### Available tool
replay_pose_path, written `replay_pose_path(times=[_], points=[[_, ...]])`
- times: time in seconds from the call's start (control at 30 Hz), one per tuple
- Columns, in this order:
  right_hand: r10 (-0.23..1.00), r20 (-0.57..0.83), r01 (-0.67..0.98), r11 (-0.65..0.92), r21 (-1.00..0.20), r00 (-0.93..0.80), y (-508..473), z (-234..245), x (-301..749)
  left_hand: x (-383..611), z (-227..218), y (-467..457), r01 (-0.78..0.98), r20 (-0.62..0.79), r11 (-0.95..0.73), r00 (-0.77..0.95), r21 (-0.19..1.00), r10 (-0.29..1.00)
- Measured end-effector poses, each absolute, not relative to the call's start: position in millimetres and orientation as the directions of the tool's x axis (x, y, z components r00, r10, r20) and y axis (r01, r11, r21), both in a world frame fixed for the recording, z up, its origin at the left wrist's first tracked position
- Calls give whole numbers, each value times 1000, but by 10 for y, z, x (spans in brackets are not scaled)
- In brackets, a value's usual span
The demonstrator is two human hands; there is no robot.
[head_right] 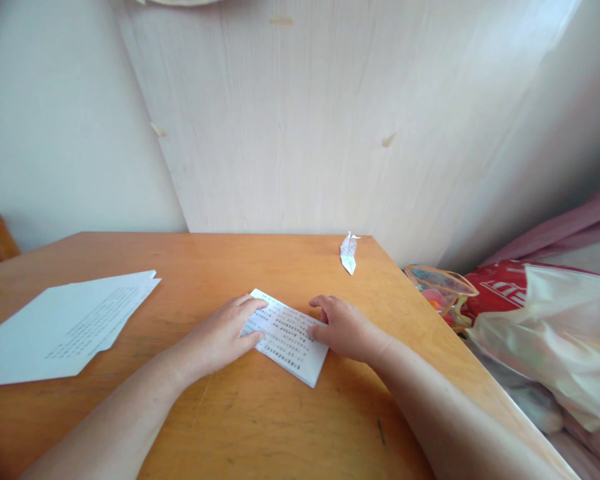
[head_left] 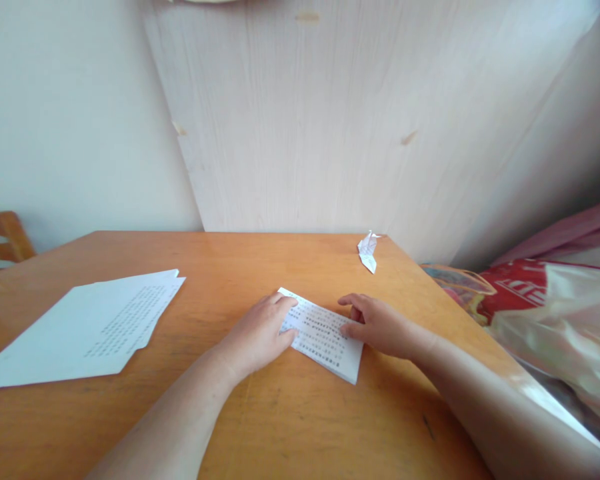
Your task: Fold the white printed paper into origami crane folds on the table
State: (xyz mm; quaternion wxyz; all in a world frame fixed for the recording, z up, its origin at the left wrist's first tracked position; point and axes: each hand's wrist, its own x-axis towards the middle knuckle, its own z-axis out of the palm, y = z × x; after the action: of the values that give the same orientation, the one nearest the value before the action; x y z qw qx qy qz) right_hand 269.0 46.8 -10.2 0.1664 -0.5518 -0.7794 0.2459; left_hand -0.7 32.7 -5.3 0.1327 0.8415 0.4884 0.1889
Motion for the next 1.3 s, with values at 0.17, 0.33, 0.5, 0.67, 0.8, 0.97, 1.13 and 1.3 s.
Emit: replay_pose_path(times=[0.17,0.33,0.5,0.67,0.8,0.97,1.13,1.3], points=[[941,-29,682,223,-697,-337,441,-96,2673,-10,-56,331,757,206,-500,456,421,865],[939,-14,443,149,-884,-343,415,-41,2621,9,-29,339,741,239,-509,450,438,861],[940,262,247,312,-917,-218,362,48,2571,67,14,347,656,269,-434,343,617,900],[701,686,438,687,-579,-192,111,137,2515,114,104,297,409,122,-219,249,886,961],[493,734,392,860,-327,-467,-150,232,2450,132,167,249,58,-27,9,303,998,952],[425,528,348,905,-245,-735,-306,305,2347,143,149,262,-181,-69,143,365,973,928],[602,304,543,798,-261,-738,-203,281,2309,153,81,299,-144,-167,219,302,965,939],[670,127,617,729,-297,-731,-86,225,2364,157,63,306,-25,-235,253,289,967,928]])
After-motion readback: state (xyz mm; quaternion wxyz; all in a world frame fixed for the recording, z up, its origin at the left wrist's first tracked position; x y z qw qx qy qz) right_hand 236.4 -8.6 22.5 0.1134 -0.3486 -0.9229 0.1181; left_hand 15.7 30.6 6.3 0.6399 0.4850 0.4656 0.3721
